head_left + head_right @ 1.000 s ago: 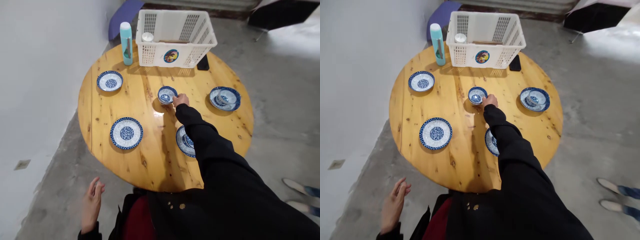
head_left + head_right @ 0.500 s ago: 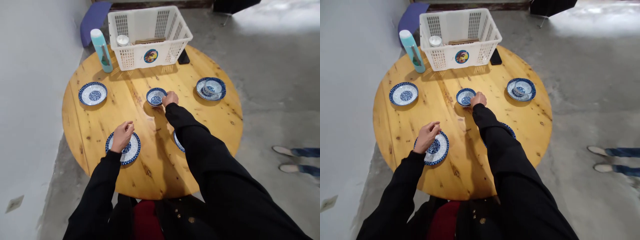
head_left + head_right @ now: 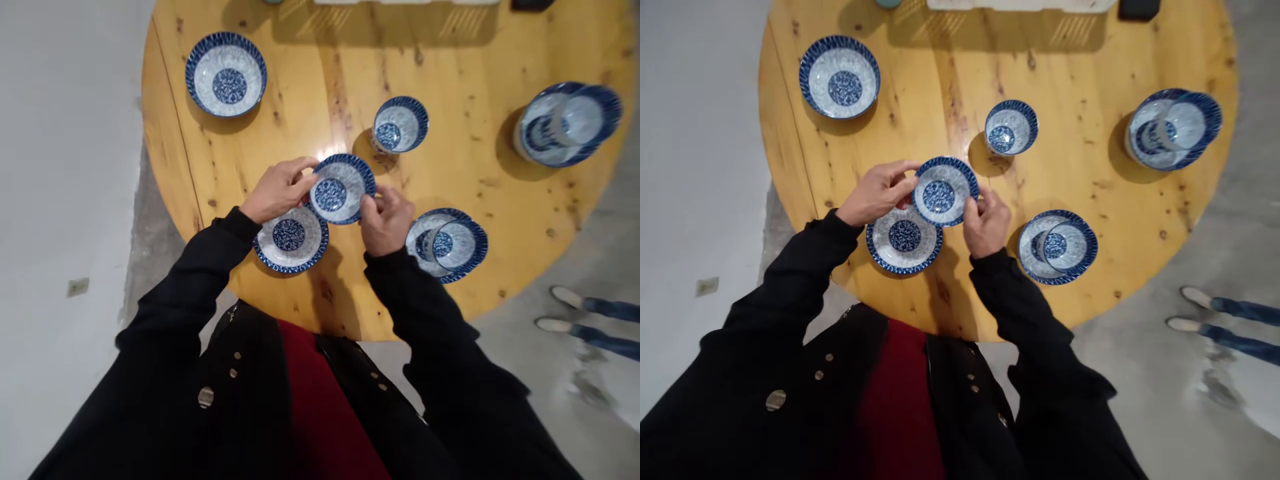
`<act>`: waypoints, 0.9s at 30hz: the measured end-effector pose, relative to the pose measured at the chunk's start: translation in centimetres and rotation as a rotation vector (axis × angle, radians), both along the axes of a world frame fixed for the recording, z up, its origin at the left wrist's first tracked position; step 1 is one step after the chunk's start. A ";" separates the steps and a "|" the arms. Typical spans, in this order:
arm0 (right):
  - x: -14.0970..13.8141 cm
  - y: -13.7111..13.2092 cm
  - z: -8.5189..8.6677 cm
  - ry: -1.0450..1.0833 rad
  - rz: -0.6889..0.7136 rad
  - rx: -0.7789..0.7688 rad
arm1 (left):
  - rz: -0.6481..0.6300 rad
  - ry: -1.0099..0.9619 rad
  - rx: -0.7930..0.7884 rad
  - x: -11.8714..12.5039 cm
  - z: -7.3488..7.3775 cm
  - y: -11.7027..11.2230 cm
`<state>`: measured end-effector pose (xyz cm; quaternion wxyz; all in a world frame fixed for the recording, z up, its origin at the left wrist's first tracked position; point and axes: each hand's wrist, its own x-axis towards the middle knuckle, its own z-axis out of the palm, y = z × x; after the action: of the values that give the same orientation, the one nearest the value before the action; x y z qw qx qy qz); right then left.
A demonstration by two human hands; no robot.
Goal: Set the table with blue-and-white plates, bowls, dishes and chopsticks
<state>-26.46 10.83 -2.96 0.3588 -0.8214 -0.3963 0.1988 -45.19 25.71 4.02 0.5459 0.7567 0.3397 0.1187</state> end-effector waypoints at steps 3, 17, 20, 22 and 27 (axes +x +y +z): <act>-5.7 -1.7 0.5 0.104 -0.028 -0.020 | -0.028 0.079 0.072 -4.1 -0.8 -0.9; -11.7 -4.9 -2.1 0.101 -0.008 -0.256 | -0.117 0.206 0.136 -7.9 -6.2 -1.6; -11.3 -5.1 -1.8 0.157 -0.012 -0.251 | -0.166 0.183 0.133 -7.7 -6.4 -1.2; -11.1 -5.2 -1.6 0.191 -0.013 -0.239 | -0.195 0.171 0.127 -7.5 -6.6 -0.9; -11.4 -5.4 -1.2 0.268 -0.058 -0.220 | -0.171 0.098 0.071 -6.7 -8.4 -0.4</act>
<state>-37.89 5.47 -4.19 0.3219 -0.8330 -0.2969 0.3382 -51.90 25.27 -4.42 0.5096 0.8066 0.2958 0.0464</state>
